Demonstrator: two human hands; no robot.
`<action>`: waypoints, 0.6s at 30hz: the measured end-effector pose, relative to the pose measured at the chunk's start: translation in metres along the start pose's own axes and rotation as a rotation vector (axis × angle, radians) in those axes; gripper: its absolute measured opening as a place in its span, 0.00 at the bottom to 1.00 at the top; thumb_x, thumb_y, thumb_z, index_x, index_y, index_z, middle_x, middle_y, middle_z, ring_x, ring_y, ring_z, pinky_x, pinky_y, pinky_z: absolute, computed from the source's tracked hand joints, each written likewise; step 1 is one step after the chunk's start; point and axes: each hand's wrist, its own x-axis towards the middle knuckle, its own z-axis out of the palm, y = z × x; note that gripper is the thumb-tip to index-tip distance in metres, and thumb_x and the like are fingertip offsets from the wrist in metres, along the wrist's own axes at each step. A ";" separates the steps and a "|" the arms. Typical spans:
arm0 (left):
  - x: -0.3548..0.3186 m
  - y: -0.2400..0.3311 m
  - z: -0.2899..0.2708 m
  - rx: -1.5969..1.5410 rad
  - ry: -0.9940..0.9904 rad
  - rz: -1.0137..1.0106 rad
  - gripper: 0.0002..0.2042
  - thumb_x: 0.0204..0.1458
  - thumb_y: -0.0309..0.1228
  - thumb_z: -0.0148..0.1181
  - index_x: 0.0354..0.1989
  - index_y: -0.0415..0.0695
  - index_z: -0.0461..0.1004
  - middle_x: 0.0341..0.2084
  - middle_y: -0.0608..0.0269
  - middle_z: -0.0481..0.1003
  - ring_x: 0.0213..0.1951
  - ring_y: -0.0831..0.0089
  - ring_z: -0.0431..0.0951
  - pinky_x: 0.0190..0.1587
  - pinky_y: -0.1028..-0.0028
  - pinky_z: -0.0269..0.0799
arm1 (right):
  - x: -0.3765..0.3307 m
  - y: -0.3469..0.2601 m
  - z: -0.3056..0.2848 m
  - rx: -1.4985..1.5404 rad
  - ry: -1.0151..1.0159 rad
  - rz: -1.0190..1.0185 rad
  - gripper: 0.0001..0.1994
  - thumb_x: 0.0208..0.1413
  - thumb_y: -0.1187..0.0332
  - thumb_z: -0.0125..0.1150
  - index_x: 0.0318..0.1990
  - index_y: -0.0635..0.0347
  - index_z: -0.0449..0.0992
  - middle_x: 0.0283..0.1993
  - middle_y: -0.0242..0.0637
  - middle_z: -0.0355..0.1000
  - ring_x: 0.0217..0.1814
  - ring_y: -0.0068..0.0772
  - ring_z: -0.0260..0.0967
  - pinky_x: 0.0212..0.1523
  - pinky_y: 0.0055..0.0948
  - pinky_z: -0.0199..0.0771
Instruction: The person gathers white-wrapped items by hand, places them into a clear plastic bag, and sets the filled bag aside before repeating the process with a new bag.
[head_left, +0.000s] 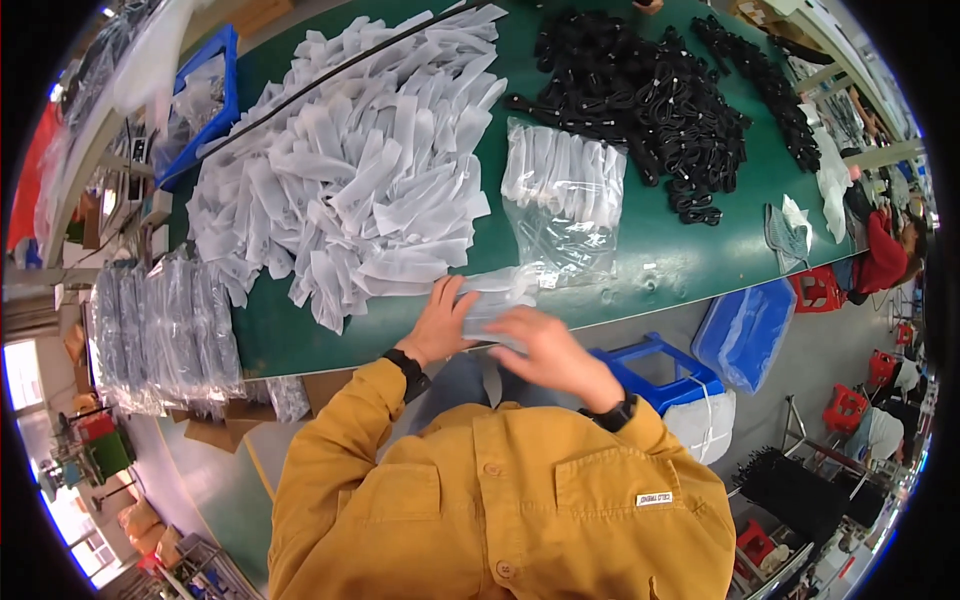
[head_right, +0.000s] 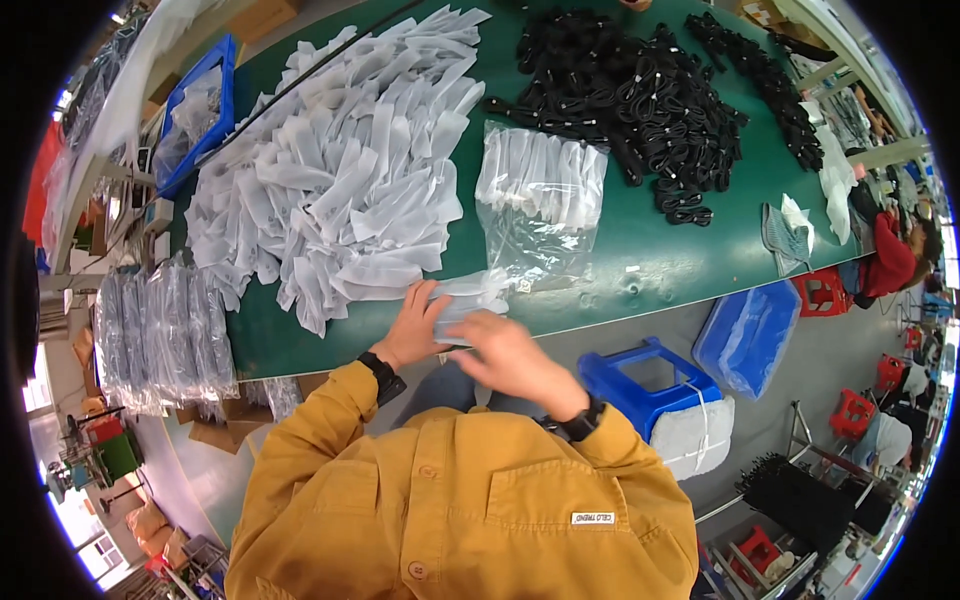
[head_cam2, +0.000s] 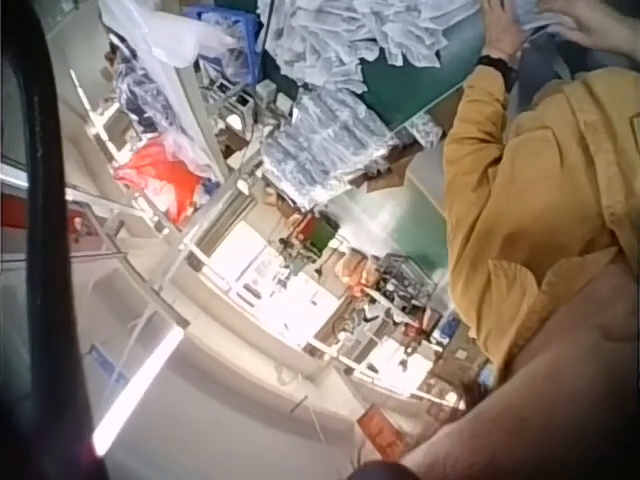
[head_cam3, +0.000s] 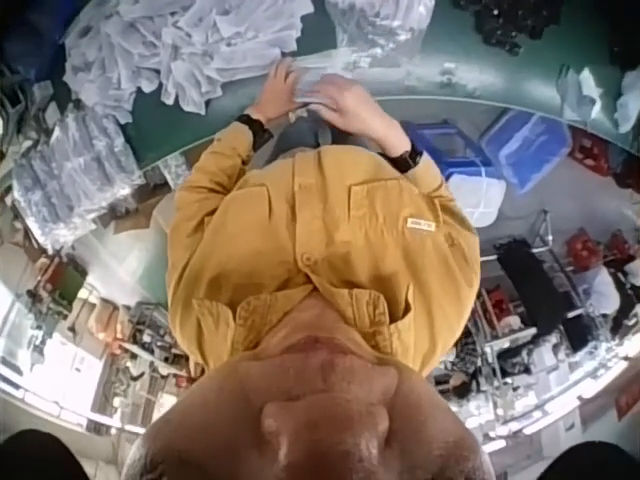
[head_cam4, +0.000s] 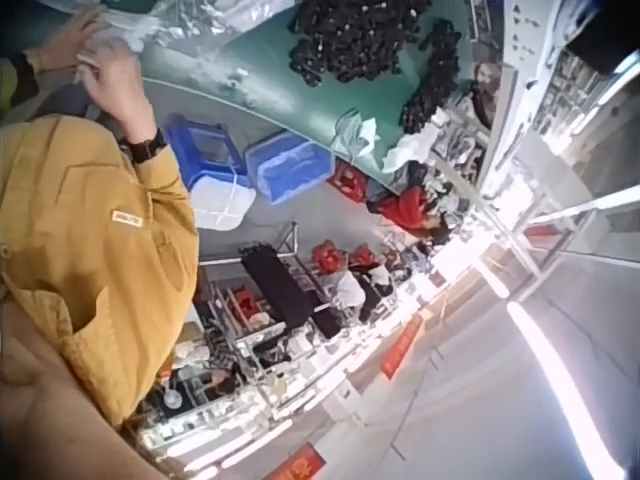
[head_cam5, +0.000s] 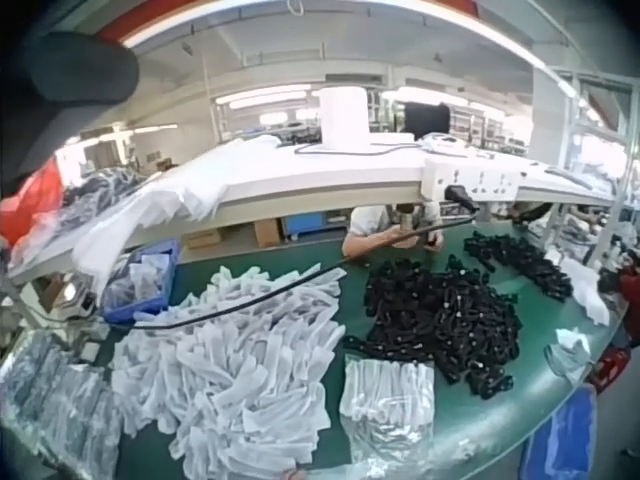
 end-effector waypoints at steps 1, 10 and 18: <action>0.019 -0.005 0.000 0.000 0.018 0.046 0.43 0.28 0.38 0.76 0.56 0.40 0.61 0.58 0.41 0.55 0.60 0.38 0.55 0.63 0.49 0.55 | 0.010 -0.001 0.007 -0.023 0.145 -0.196 0.32 0.41 0.65 0.70 0.56 0.63 0.69 0.55 0.54 0.68 0.60 0.54 0.64 0.56 0.42 0.68; -0.005 -0.009 0.011 -0.176 0.163 0.105 0.45 0.34 0.36 0.75 0.61 0.39 0.54 0.60 0.42 0.55 0.61 0.43 0.56 0.64 0.52 0.52 | 0.038 0.080 0.073 -0.577 0.060 -0.142 0.50 0.35 0.59 0.74 0.67 0.64 0.53 0.64 0.57 0.55 0.68 0.58 0.52 0.65 0.47 0.58; 0.007 -0.002 0.018 -0.218 0.323 -0.160 0.25 0.49 0.25 0.58 0.57 0.37 0.62 0.54 0.45 0.65 0.57 0.48 0.63 0.62 0.57 0.57 | 0.049 0.088 0.064 -0.491 0.117 -0.263 0.46 0.38 0.67 0.70 0.68 0.62 0.52 0.56 0.52 0.60 0.60 0.54 0.58 0.55 0.45 0.67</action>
